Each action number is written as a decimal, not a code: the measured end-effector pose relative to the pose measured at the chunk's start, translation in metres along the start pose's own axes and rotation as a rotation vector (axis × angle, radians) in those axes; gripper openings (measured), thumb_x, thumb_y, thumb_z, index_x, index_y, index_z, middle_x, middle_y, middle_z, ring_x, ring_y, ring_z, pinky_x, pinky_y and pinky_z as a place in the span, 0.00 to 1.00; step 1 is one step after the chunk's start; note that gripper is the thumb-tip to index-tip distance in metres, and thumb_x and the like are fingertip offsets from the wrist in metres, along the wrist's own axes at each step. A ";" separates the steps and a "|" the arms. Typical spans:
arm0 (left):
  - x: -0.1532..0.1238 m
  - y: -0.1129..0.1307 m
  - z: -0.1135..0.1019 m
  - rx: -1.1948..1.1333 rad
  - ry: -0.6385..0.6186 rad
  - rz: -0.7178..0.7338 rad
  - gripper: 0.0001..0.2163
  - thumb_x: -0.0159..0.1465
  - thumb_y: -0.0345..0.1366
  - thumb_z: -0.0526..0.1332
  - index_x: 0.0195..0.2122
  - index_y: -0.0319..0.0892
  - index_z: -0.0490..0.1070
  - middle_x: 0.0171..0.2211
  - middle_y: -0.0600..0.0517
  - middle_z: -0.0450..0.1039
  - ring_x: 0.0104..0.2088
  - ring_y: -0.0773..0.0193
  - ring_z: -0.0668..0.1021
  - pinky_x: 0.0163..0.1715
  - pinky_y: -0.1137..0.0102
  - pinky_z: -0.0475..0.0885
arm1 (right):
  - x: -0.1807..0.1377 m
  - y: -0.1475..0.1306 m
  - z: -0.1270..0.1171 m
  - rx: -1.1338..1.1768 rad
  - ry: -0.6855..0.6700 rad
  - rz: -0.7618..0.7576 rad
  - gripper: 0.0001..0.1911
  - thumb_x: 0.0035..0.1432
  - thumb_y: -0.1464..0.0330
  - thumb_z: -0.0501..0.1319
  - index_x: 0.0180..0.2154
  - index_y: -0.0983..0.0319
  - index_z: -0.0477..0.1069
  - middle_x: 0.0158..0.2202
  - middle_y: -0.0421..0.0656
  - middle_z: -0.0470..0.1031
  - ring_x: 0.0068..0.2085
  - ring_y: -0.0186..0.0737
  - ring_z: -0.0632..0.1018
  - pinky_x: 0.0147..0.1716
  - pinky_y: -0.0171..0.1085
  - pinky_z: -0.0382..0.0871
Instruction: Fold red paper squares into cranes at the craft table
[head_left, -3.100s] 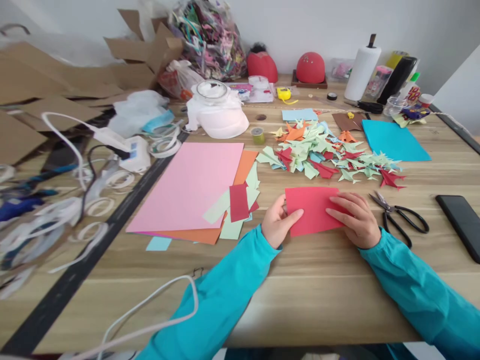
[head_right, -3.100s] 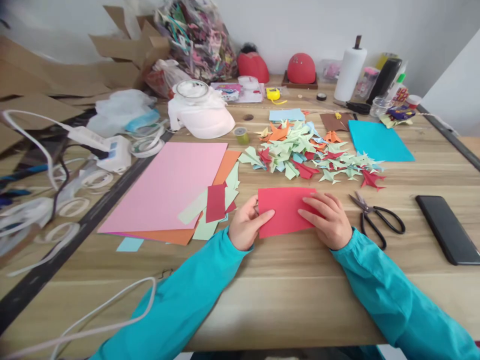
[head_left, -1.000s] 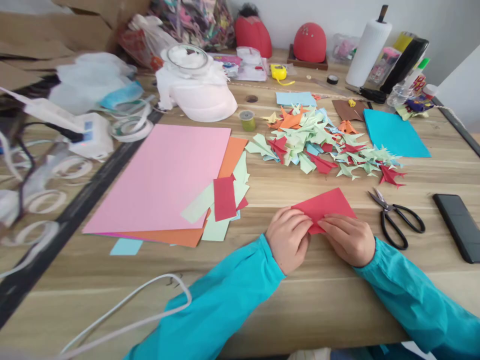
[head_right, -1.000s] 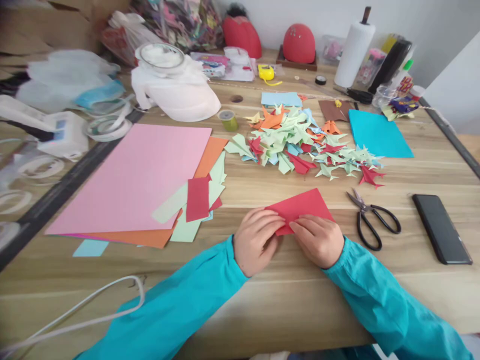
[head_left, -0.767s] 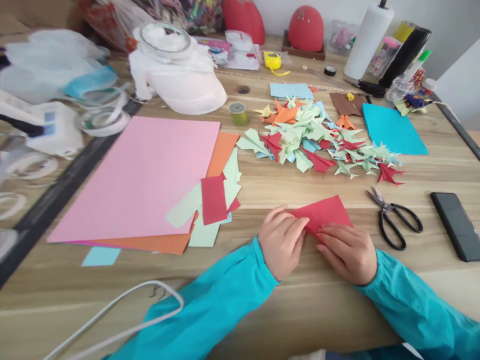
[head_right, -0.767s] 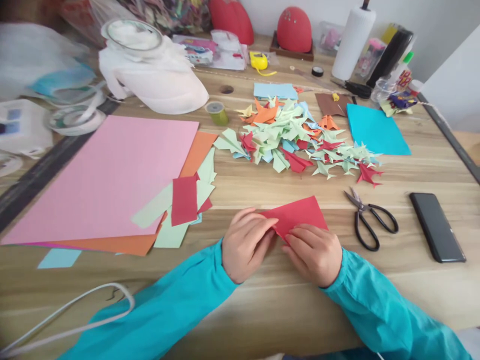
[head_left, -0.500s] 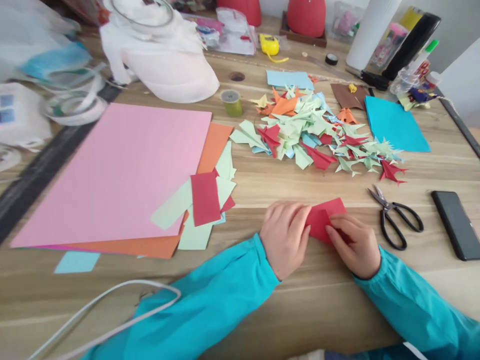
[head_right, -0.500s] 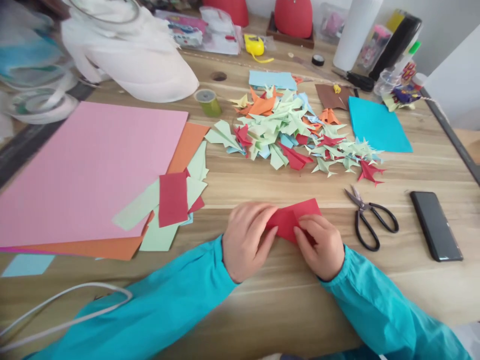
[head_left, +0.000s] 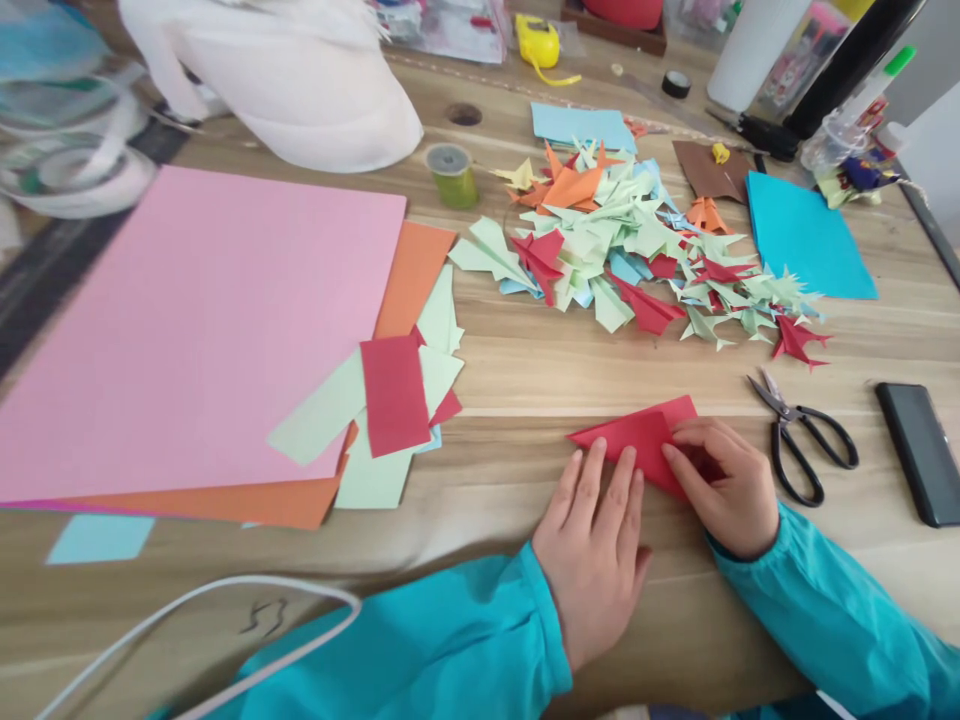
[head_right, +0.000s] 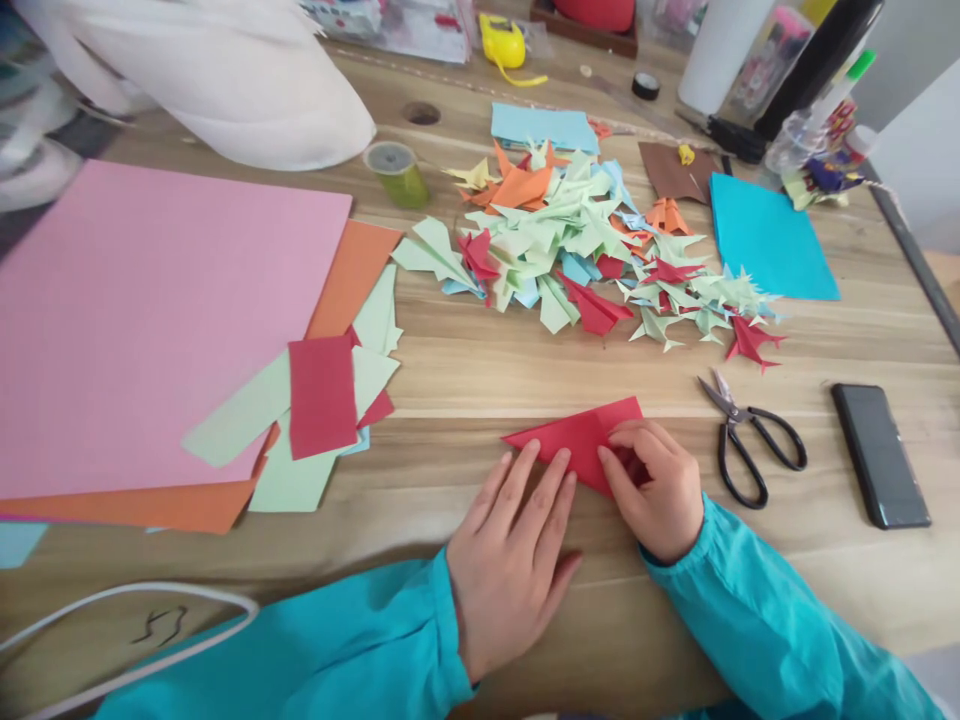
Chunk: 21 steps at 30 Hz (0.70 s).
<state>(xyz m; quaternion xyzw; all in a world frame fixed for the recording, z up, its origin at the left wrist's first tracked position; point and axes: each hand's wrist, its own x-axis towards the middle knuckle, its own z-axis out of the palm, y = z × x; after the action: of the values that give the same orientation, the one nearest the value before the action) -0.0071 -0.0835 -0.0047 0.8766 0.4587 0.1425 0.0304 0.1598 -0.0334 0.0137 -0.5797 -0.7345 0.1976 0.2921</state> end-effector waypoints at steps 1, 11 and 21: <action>0.000 -0.001 0.000 -0.003 -0.020 -0.003 0.28 0.59 0.46 0.53 0.56 0.31 0.60 0.61 0.39 0.51 0.60 0.40 0.52 0.57 0.50 0.50 | 0.000 0.000 0.000 -0.015 0.006 -0.003 0.05 0.54 0.70 0.58 0.35 0.62 0.70 0.33 0.45 0.73 0.30 0.36 0.74 0.27 0.34 0.71; 0.004 -0.005 -0.005 -0.030 -0.107 -0.030 0.29 0.60 0.47 0.50 0.58 0.34 0.56 0.62 0.44 0.48 0.62 0.42 0.49 0.58 0.53 0.47 | 0.013 0.016 -0.012 -0.179 -0.062 -0.358 0.15 0.53 0.75 0.58 0.45 0.63 0.70 0.43 0.48 0.75 0.46 0.44 0.73 0.46 0.44 0.70; 0.007 -0.005 -0.005 -0.059 -0.123 -0.051 0.29 0.60 0.47 0.50 0.59 0.34 0.56 0.62 0.44 0.48 0.62 0.43 0.48 0.58 0.53 0.45 | 0.015 0.022 -0.012 -0.246 -0.117 -0.366 0.16 0.55 0.70 0.58 0.47 0.62 0.70 0.47 0.50 0.72 0.43 0.45 0.73 0.43 0.45 0.71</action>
<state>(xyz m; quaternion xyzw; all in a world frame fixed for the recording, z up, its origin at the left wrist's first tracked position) -0.0090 -0.0752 0.0008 0.8705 0.4736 0.1011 0.0877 0.1813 -0.0144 0.0121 -0.4558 -0.8617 0.0836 0.2069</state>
